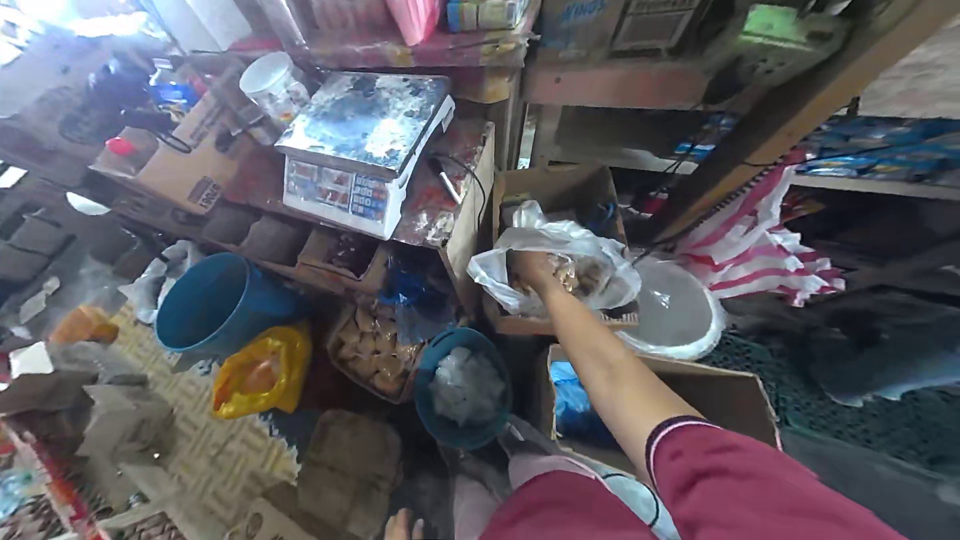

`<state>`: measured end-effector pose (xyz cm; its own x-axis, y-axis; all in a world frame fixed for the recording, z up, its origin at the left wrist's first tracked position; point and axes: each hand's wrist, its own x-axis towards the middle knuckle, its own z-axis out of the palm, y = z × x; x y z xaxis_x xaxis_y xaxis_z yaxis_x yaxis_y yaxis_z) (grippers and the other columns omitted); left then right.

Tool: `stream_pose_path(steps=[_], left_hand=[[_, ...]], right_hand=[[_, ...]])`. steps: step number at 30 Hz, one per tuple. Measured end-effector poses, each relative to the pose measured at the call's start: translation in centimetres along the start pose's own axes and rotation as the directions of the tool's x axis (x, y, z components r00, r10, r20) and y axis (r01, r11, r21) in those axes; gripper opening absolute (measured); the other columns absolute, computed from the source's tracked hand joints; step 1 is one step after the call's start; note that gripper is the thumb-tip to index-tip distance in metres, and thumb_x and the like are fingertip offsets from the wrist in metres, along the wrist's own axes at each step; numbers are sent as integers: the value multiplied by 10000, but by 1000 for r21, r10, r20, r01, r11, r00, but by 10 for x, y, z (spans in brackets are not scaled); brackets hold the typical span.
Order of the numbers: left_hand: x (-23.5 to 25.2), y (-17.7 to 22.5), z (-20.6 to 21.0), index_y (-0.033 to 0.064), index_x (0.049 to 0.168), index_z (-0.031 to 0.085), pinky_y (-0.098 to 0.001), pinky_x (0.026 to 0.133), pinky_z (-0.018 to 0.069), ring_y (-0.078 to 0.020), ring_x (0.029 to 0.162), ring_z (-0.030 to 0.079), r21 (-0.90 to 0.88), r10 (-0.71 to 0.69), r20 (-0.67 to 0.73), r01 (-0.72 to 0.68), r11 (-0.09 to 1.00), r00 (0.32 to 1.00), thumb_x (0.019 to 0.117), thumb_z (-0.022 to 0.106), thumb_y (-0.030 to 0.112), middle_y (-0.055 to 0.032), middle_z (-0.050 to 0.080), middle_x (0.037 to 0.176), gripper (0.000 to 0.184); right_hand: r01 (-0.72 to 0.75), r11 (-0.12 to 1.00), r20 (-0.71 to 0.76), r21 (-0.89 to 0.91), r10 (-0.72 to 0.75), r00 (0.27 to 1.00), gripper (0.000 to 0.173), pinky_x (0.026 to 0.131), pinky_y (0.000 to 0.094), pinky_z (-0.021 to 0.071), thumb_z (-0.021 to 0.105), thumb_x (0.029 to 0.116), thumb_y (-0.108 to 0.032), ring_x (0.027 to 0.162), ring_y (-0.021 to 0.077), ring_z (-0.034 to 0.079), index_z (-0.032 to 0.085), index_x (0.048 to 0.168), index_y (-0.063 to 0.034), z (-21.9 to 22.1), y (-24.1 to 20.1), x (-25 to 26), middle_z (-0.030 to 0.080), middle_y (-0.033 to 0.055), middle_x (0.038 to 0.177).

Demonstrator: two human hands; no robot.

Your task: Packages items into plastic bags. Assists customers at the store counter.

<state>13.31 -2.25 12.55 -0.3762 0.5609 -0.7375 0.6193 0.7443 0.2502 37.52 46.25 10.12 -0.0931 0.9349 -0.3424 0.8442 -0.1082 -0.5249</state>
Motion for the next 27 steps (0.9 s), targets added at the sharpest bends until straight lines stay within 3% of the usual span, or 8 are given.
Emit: stream_pose_path(steps=[7,10,13,15,18,21,23,27], left_hand=[[60,23,-47,-70,1330,602,-579,1088,445,-455,1264,579,101,119,90,-128,987,989,1049,559,226,-319,597,1328,411],[83,19,-73,-60,1334,604,-575,1091,446,-445,1269,579,164,164,131,-184,969,978,1050,560,240,-312,594,1337,416],[99,15,-97,-61,1344,599,-577,1101,439,-448,1284,570,219,212,162,-245,944,964,1051,555,241,-313,588,1352,423],[113,16,-110,-57,1345,598,-584,1090,445,-452,1279,573,260,242,209,-292,920,948,1051,558,243,-314,584,1355,422],[140,21,-121,-23,1354,603,-571,1088,456,-423,1284,579,354,300,281,-389,851,912,1048,565,271,-280,581,1382,426],[159,45,-129,-4,1344,619,-568,1077,466,-414,1281,584,438,357,345,-486,756,868,1043,572,261,-259,587,1386,404],[162,73,-133,4,1358,613,-563,1078,464,-413,1284,582,466,396,371,-537,703,840,1050,559,258,-257,583,1393,402],[141,140,-133,-26,1333,624,-521,1101,462,-377,1255,613,268,649,351,-737,621,675,1061,529,196,-249,622,1342,364]], right_hand=[[-44,943,-247,330,131,960,499,1074,647,435,760,897,-109,1284,489,554,596,1332,72,-47,19,-22,580,339,1351],[-76,928,-279,366,187,942,389,1076,615,450,665,984,-143,1281,470,562,622,1335,20,-54,25,-34,562,308,1393],[-196,929,-93,312,236,967,446,1069,633,438,577,1051,-335,1239,464,598,646,1294,32,-35,17,-62,634,306,1292],[-215,948,97,236,197,976,511,1116,642,386,497,1080,-402,1307,450,556,616,1360,9,-13,4,-79,607,291,1358],[-140,988,210,68,123,970,479,1142,724,265,590,1029,-276,1402,488,436,567,1435,-22,17,-29,-111,496,302,1484],[-64,998,214,-19,67,974,609,1127,734,277,759,893,-216,1421,523,378,562,1423,10,44,-41,-132,399,324,1545],[-8,1000,241,-15,12,971,614,1145,707,274,766,885,-157,1455,514,333,549,1429,26,45,-39,-140,344,317,1584],[-53,959,180,277,2,984,388,1137,585,393,603,1017,-154,1327,404,550,617,1366,16,6,-17,-143,593,260,1398]])
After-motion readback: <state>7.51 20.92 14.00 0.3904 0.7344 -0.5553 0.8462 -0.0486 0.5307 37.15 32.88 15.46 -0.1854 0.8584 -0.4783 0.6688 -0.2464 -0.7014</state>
